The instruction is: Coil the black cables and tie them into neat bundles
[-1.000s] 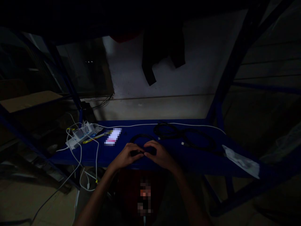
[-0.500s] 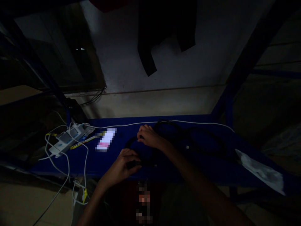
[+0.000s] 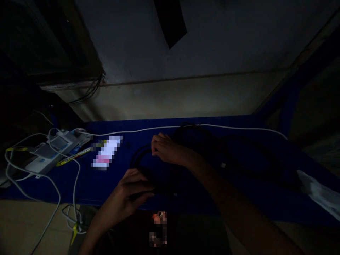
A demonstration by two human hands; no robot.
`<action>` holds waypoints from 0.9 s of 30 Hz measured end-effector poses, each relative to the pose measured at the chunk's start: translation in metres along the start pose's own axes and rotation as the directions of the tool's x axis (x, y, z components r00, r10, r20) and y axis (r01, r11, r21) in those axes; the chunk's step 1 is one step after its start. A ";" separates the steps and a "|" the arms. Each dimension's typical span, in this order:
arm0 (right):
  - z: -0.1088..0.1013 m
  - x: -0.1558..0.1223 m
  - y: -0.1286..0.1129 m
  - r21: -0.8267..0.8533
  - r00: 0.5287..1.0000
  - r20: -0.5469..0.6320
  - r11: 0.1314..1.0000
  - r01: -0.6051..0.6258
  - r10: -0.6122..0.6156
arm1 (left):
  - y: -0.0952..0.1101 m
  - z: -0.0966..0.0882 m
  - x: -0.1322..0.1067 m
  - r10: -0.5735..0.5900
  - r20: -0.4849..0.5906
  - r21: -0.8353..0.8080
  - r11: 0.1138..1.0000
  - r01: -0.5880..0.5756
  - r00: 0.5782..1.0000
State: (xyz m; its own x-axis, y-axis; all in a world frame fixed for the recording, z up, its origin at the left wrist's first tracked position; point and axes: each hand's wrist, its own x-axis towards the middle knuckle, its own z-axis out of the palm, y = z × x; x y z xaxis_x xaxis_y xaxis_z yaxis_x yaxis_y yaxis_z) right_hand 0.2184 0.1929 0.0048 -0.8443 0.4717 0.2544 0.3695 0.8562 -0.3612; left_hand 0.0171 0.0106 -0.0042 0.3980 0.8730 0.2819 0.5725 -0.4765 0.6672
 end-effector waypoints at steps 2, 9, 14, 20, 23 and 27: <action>0.000 -0.003 0.001 0.004 1.000 -0.008 1.000 0.006 -0.006 | 0.000 0.000 0.001 -0.004 0.005 -0.011 1.000 0.004 1.000; -0.006 -0.005 0.000 0.037 1.000 -0.007 0.999 -0.004 0.004 | 0.004 -0.001 0.002 -0.031 -0.028 -0.051 0.998 0.029 0.999; -0.009 -0.005 0.001 0.038 0.999 -0.025 0.999 -0.024 0.025 | 0.006 -0.001 0.002 -0.047 -0.037 -0.085 0.995 0.043 0.998; -0.005 -0.006 0.001 0.031 0.999 0.001 0.999 -0.038 0.038 | 0.009 -0.004 0.003 -0.067 -0.023 -0.081 0.995 0.065 0.997; -0.002 -0.005 -0.001 0.026 1.000 -0.012 1.000 -0.017 0.017 | 0.009 -0.004 0.003 -0.066 -0.016 -0.080 0.995 0.064 0.998; -0.003 -0.001 -0.005 0.018 0.997 -0.072 1.000 0.002 -0.001 | 0.005 -0.002 0.003 -0.040 -0.022 -0.072 0.997 0.038 0.999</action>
State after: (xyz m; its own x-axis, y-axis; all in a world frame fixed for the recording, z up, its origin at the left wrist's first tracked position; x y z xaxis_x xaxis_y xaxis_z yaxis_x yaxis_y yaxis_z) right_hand 0.2188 0.1887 0.0086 -0.8146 0.4849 0.3182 0.3609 0.8533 -0.3763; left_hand 0.0198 0.0113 0.0019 0.3589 0.8934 0.2703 0.5342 -0.4341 0.7254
